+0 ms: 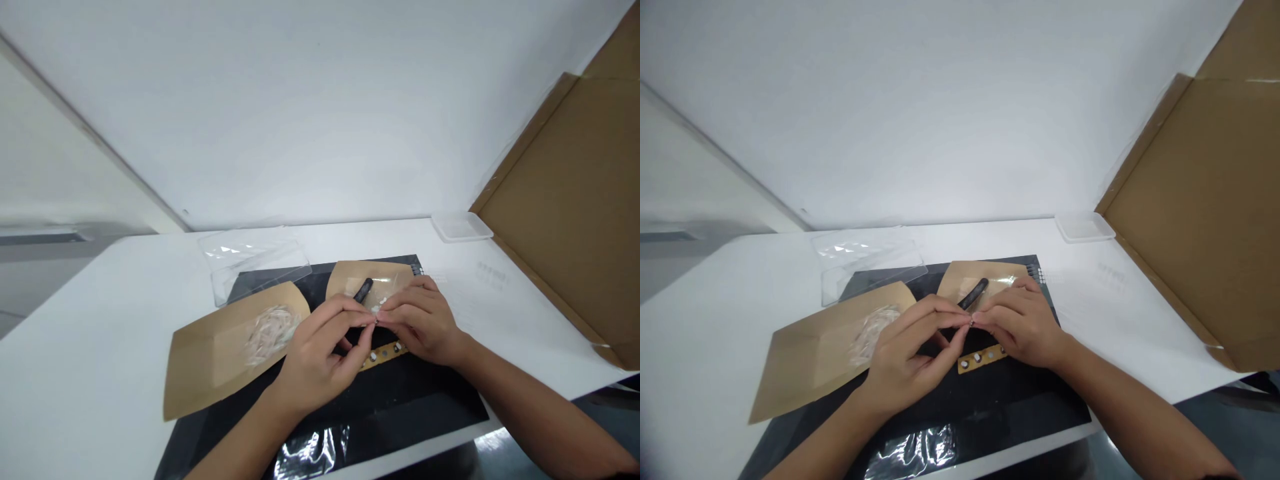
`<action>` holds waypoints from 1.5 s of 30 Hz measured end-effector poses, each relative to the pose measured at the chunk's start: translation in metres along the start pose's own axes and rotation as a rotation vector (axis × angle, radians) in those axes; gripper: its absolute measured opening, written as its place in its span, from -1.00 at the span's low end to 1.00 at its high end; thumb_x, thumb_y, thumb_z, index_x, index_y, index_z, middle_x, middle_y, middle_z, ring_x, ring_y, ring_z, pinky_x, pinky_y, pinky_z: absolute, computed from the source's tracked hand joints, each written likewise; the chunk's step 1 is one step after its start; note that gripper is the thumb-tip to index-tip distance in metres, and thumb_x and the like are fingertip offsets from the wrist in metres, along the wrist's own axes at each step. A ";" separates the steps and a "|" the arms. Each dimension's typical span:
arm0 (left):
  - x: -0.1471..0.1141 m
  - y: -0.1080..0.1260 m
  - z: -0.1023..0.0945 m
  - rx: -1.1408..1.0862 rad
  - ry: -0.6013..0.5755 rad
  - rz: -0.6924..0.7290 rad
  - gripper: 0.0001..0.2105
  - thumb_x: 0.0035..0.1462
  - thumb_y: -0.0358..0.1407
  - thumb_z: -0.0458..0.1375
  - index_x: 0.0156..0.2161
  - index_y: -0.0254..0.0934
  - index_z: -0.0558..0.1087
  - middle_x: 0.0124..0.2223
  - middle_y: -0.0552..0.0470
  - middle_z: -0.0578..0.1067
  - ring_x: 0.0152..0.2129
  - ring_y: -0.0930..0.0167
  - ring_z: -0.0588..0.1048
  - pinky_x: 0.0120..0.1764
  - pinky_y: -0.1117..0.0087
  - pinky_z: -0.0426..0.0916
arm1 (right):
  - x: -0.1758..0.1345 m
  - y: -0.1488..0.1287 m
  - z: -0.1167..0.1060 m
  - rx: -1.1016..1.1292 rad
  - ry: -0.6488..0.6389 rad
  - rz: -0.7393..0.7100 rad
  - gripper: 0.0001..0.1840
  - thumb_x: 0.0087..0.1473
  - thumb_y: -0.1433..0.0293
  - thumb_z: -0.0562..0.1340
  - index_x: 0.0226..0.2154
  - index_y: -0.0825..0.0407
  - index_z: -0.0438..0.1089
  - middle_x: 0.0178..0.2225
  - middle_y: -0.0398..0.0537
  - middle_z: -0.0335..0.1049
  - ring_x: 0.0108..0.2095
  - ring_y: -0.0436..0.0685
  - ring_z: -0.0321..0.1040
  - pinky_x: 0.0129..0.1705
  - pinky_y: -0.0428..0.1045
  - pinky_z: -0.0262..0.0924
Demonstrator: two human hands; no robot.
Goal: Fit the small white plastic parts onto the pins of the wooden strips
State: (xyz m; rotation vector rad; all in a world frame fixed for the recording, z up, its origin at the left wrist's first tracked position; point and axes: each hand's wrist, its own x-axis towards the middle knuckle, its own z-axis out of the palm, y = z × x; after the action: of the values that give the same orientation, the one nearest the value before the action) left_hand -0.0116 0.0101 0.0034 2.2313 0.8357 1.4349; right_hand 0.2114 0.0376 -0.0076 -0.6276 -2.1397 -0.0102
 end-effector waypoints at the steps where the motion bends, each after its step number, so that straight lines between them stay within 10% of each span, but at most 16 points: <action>1: 0.000 0.000 0.000 -0.004 0.000 -0.003 -0.79 0.25 -0.56 0.23 -0.08 -0.29 0.57 -0.17 -0.05 0.52 -0.33 0.48 0.54 -0.52 0.64 0.51 | 0.000 0.000 0.000 -0.007 0.001 -0.001 -0.88 0.28 0.44 0.37 -0.15 -0.08 0.48 -0.23 -0.16 0.65 -0.32 0.04 0.55 -0.11 0.08 0.17; 45: -0.002 0.008 0.008 -0.131 0.090 -0.351 -0.92 0.17 -0.40 0.28 -0.36 -0.25 0.59 -0.41 0.08 0.45 -0.61 0.56 0.45 -0.68 0.65 0.38 | 0.002 -0.008 0.007 0.145 0.025 0.074 -0.95 0.36 0.43 0.30 -0.19 -0.06 0.45 -0.26 -0.20 0.67 -0.27 0.01 0.60 -0.10 0.07 0.12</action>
State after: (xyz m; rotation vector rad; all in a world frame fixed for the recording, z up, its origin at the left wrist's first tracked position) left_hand -0.0022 0.0027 0.0033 1.8261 1.0677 1.3831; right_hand 0.2020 0.0334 -0.0082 -0.6174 -2.0702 0.1750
